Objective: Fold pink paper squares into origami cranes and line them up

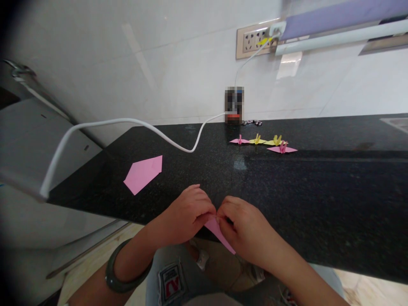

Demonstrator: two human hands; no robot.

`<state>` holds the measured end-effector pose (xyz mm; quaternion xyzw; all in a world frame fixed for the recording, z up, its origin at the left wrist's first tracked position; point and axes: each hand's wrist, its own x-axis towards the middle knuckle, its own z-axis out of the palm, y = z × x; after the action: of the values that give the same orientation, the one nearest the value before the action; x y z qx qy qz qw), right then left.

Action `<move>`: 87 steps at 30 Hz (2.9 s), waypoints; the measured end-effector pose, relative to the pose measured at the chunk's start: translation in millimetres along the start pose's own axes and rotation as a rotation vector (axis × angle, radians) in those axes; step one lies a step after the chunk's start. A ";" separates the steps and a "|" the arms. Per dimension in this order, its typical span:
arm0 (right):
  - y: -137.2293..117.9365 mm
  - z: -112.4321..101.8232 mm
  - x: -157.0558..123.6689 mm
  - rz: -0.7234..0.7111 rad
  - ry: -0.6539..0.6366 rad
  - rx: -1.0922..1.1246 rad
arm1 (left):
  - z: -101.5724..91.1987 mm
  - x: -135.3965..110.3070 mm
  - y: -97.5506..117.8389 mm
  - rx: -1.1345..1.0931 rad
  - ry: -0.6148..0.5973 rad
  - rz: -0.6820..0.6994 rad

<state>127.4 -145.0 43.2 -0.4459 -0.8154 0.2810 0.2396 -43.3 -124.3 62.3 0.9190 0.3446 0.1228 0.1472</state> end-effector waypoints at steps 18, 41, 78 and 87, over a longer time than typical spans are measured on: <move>9.9 3.2 3.5 0.101 0.040 0.172 | 23.8 1.5 -5.4 -0.520 0.300 -0.306; 22.1 -3.3 -5.9 0.272 0.122 0.390 | 13.5 14.5 -12.9 -0.381 0.334 -0.351; 52.2 15.7 -8.2 -0.152 0.145 -0.273 | 59.5 25.9 -21.1 -1.911 0.309 -0.631; 49.0 16.5 0.1 -0.105 0.160 -0.012 | 61.1 28.7 -25.8 -1.929 0.300 -0.575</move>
<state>145.8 -127.2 -1.7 -0.4248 -0.8176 0.2270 0.3156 -17.7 -97.9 0.1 0.2660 0.3216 0.4221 0.8048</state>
